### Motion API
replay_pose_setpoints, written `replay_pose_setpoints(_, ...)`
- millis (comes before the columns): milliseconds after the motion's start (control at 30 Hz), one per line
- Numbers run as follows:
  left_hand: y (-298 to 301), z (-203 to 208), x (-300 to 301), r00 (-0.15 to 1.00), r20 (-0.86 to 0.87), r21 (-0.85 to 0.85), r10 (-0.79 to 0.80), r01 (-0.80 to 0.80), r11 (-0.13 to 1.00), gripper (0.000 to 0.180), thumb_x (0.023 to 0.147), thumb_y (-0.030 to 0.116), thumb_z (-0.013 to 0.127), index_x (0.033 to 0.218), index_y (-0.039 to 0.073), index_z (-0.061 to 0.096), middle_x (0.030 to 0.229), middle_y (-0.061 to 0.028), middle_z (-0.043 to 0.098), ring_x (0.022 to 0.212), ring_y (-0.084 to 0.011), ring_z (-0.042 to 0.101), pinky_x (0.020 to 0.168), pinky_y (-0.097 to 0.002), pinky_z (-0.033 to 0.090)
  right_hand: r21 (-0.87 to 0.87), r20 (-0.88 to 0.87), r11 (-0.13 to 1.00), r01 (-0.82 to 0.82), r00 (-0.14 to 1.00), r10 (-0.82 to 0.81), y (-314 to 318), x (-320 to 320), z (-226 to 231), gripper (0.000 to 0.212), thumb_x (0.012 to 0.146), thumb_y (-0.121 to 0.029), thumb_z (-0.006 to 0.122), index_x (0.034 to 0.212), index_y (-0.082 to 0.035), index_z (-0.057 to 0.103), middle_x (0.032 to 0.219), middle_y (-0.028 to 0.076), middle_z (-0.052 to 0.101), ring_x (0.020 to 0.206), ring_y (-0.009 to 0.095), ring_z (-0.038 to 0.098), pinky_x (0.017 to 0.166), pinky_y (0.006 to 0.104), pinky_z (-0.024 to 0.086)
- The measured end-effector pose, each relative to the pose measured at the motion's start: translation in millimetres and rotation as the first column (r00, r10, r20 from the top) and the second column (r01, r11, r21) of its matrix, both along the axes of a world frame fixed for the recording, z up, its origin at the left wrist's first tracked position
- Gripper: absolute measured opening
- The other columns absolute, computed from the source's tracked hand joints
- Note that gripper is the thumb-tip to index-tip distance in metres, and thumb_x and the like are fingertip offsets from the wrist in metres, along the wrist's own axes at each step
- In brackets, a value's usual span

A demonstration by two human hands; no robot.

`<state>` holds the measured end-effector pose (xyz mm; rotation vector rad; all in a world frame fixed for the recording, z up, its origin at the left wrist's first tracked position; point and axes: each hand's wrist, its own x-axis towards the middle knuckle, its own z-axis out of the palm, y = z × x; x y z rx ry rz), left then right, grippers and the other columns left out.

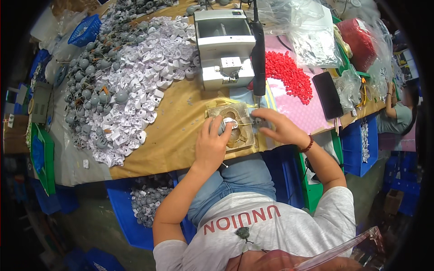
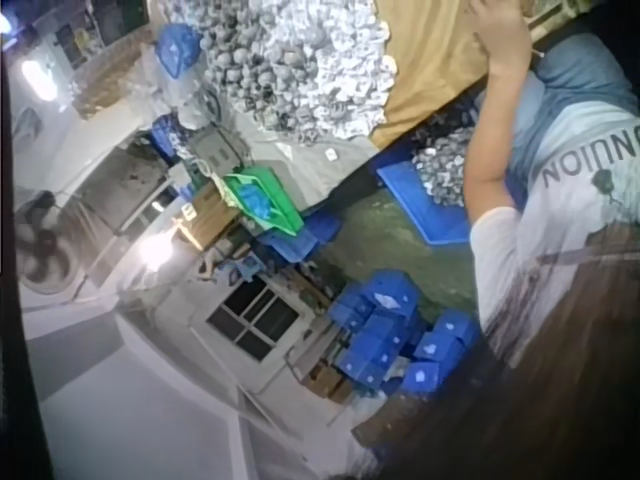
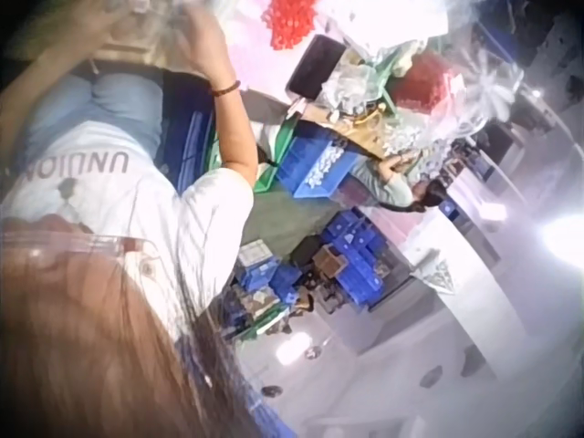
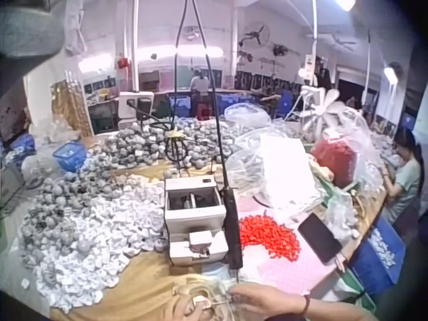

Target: Assembling small grey toy components using a mold and an electric screwdriver at a factory workbench.

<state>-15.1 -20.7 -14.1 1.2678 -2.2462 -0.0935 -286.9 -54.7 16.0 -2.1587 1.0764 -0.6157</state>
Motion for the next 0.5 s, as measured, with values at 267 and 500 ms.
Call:
replay_pose_setpoints(267,0,4,1,0.999,-0.037,0.028,-0.022,0.023,0.999,0.04,0.08,0.004,0.066,0.119,0.01,0.068,0.132,-0.0157,0.055,0.125,-0.0396,0.052,0.094,-0.0444,0.053,0.279,0.44,0.906,0.319,0.796,-0.416,-6,23,-46,0.032,0.086,0.007,0.067,0.115,-0.004,0.057,0.117,0.01,0.063,0.113,0.024,0.063,0.093,0.0372,0.055)
replay_pose_setpoints(500,-3,2,3,0.999,-0.006,0.02,-0.034,0.034,0.999,0.037,0.08,0.004,0.066,0.116,0.01,0.07,0.133,-0.016,0.055,0.128,-0.0394,0.051,0.09,-0.042,0.056,0.77,0.635,0.487,-0.413,0.571,-0.52,-34,45,-15,0.043,0.088,0.002,0.072,0.127,-0.004,0.055,0.112,0.011,0.064,0.103,0.022,0.067,0.086,0.0333,0.06)
